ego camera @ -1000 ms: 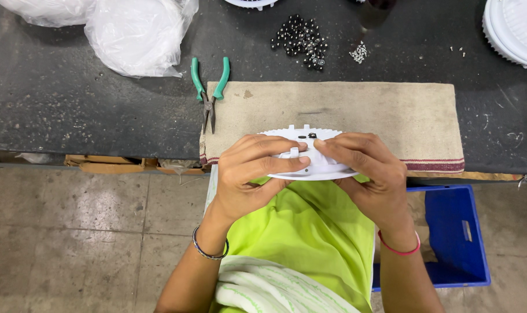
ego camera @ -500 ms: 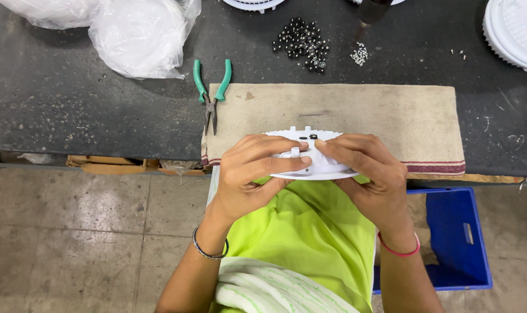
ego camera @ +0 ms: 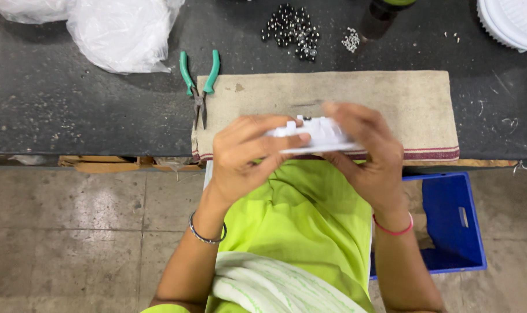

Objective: The person assembles round white LED ceiling light fixtures at a workbench. They place small screws and components onto the plastic base, flip the unit over, and use an electric screwdriver to drive screws into the center, then stack the finished fixture with completed units on the table.

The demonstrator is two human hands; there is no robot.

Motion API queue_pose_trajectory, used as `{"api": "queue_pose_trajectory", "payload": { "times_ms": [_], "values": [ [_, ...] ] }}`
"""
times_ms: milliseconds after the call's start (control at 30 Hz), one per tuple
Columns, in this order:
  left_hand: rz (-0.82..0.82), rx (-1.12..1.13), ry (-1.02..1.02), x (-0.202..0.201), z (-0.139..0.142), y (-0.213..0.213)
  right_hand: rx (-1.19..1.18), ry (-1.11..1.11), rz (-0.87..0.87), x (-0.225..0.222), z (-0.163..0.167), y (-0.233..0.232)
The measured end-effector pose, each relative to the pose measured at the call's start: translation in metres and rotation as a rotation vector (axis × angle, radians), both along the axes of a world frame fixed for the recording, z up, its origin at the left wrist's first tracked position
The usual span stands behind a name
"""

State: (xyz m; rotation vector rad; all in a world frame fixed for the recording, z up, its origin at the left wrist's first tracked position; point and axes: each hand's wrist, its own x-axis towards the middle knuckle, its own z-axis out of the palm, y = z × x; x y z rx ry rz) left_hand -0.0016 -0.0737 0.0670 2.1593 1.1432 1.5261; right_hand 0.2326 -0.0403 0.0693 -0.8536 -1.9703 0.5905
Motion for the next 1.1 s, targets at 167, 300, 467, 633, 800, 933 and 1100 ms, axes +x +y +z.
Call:
{"api": "queue_pose_trajectory", "payload": {
  "times_ms": [167, 300, 467, 633, 800, 933, 1100],
  "values": [
    [0.092, -0.098, -0.225, -0.002, -0.004, 0.005, -0.127, 0.170, -0.106, -0.015, -0.051, 0.009],
    [0.190, -0.135, -0.289, -0.005, -0.006, 0.017, -0.290, 0.205, -0.185, -0.039, -0.092, 0.018],
    [0.228, -0.255, -0.463, -0.012, -0.008, 0.027, -0.340, 0.289, -0.219, -0.054, -0.108, 0.025],
    [0.246, -0.228, -0.414, -0.012, -0.008, 0.027, -0.392, 0.220, -0.294, -0.057, -0.109, 0.026],
    [0.238, -0.188, -0.298, -0.004, 0.003, 0.019, -0.382, 0.053, -0.219, -0.017, -0.101, 0.039],
    [0.145, -0.082, -0.176, 0.010, 0.008, 0.013, -0.267, 0.043, -0.170, 0.042, -0.081, 0.077],
    [0.100, 0.002, 0.028, 0.028, 0.011, 0.014, -0.112, -0.130, -0.269, 0.041, -0.070, 0.150]
  ]
}}
